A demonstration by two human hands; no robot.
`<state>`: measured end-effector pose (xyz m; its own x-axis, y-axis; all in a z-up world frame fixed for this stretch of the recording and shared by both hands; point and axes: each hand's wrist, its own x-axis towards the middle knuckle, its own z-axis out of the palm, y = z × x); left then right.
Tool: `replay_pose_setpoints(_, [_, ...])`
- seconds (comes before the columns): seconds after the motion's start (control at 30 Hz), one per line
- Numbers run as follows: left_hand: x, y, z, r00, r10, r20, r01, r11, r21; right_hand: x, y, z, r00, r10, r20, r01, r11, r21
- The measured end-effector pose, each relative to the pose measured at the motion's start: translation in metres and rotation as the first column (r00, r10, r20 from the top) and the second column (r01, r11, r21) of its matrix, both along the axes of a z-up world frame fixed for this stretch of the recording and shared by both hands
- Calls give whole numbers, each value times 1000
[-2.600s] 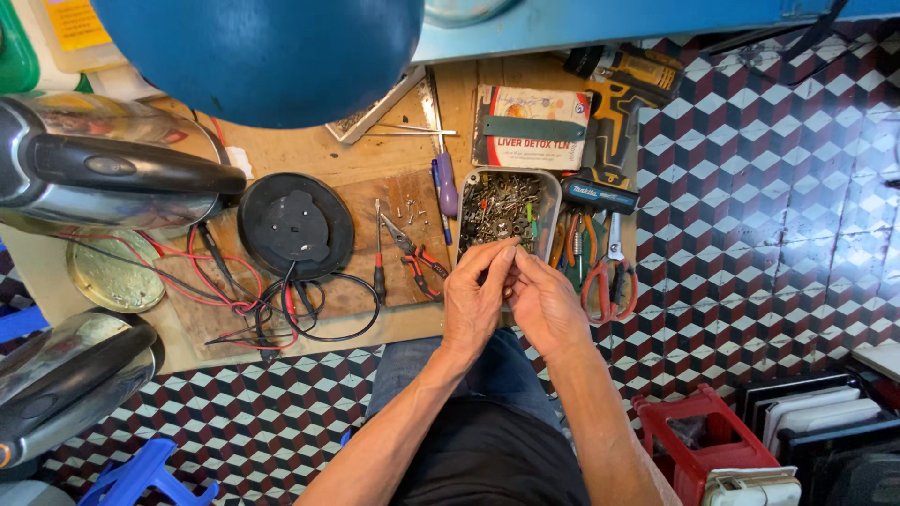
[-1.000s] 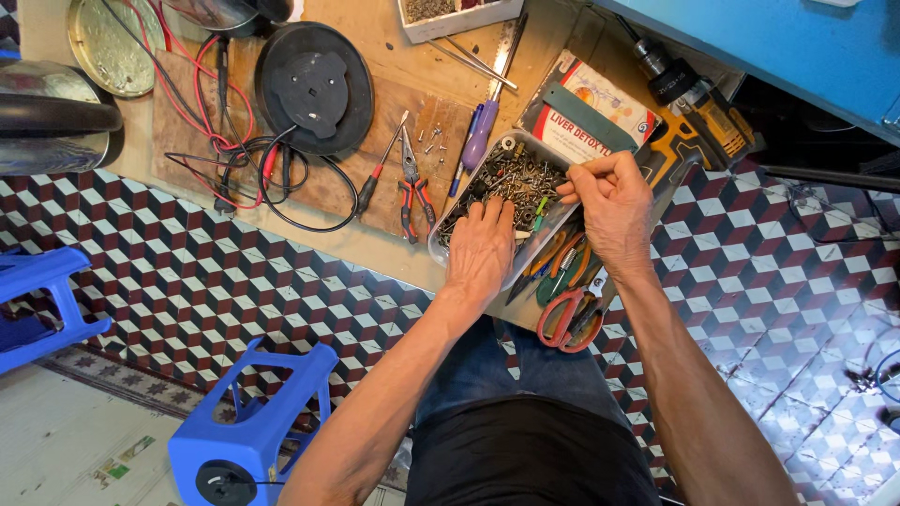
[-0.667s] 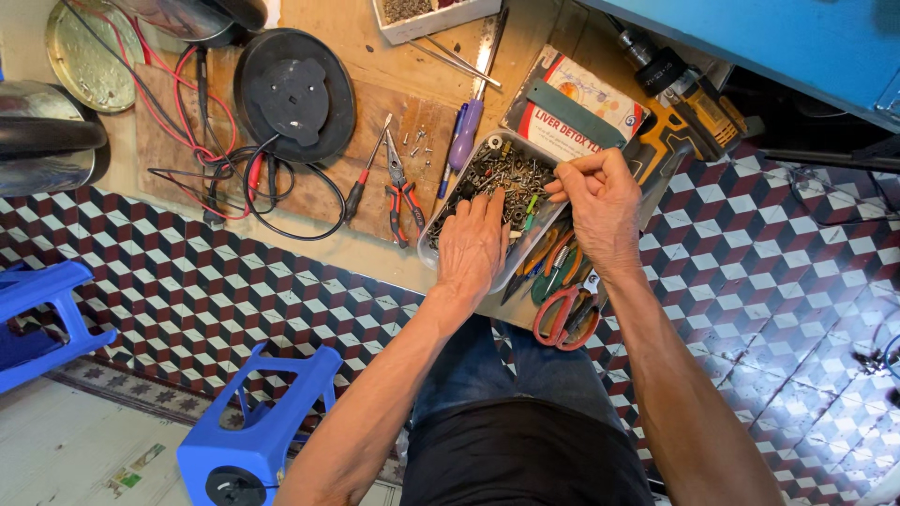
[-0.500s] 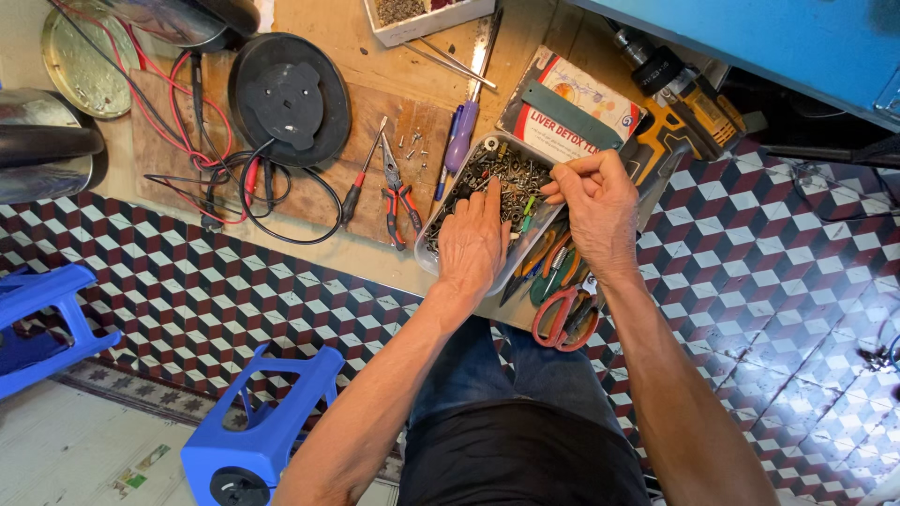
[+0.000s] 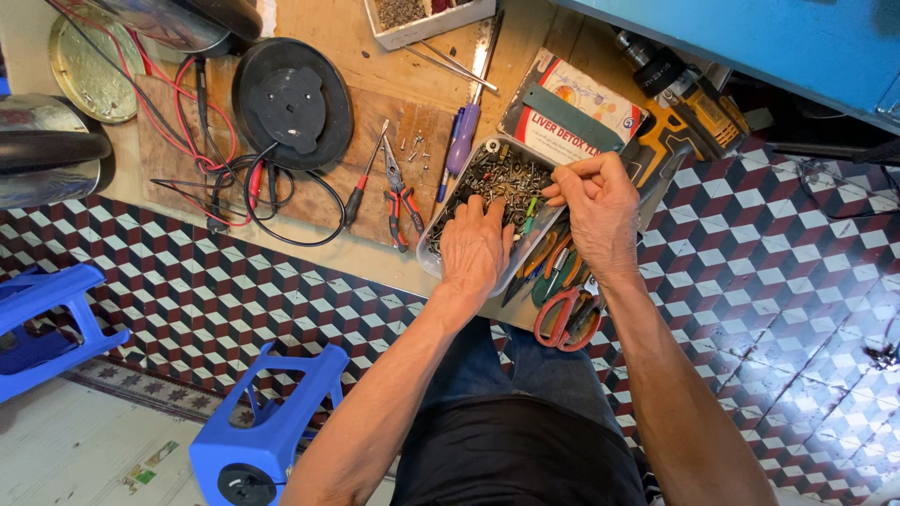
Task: The person searches through a container of small parts, selects a screw, and uses a cordless drill to fasten it into the base of an electric kettle. The person then removes the screw and repeats the fastening process.
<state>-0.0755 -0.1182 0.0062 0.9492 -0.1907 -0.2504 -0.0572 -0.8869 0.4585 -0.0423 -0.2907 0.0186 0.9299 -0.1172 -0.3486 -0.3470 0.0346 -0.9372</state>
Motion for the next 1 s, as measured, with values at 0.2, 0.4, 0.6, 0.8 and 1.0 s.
replay_pose_setpoints(0.2, [1,2,1,999,37,1,-37,998,-53,1,1,2,1000,7,-17,-7,1000,-19])
replay_pose_setpoints(0.4, [5,2,-4,997,78,29,-74,990,-117,1,1,1,1000,-3,-16,2,1000,-16])
replay_pose_setpoints(0.6, [2,0,-7,994,99,-55,-99,995,-2,2,2,2,1000,-1,-31,0,999,-34])
replay_pose_setpoints(0.8, [6,-1,-7,994,85,-64,-85,996,-2,1,3,3,999,-10,-40,8,999,-39])
replay_pose_setpoints(1.0, [25,-3,-8,981,90,-172,-94,996,-11,1,2,-2,1000,-16,-16,16,1000,-16])
